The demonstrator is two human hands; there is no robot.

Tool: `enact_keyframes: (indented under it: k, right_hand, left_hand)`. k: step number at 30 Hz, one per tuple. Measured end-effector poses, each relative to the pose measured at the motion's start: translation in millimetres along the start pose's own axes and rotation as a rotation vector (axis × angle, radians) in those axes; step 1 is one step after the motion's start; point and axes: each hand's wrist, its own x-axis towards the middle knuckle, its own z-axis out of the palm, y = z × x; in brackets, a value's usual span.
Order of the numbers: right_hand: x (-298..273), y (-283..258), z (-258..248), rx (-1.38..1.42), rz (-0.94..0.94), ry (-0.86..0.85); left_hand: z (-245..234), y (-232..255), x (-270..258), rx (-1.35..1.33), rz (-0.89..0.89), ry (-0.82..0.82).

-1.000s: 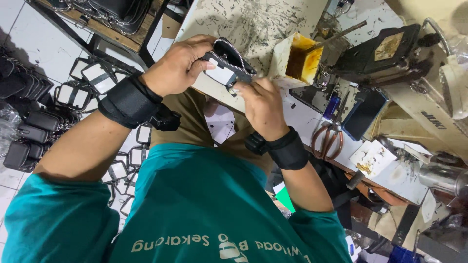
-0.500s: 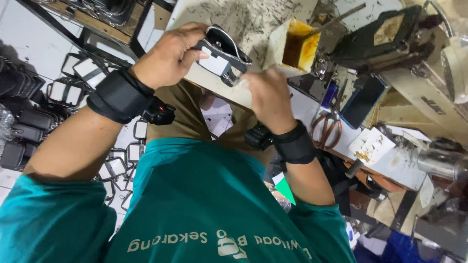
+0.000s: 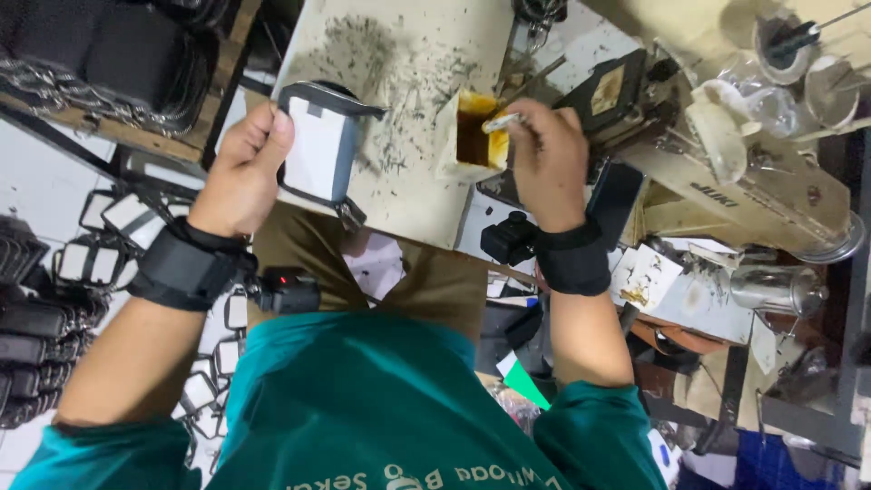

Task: Applying adhesive to the edges of small leather components using a manual applicator stick

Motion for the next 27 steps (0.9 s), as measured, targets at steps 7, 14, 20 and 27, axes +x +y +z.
enact_keyframes:
  k: [7, 14, 20, 27]
  right_hand:
    - [3.1, 25.7, 32.9, -0.198, -0.12, -0.138]
    - [1.8, 36.7, 29.4, -0.092, 0.046, -0.206]
    - [10.1, 22.9, 0.5, 0.16, 0.134, -0.263]
    - [15.1, -56.2, -49.4, 0.466, 0.175, -0.211]
  left_hand:
    - [33.6, -7.2, -9.4, -0.404, -0.03, 0.129]
    - [30.1, -32.7, -6.4, -0.393, -0.022, 0.146]
    - [22.8, -23.5, 0.2, -0.233, 0.063, 0.098]
    - [73.7, 68.5, -9.9, -0.002, 0.129, 0.085]
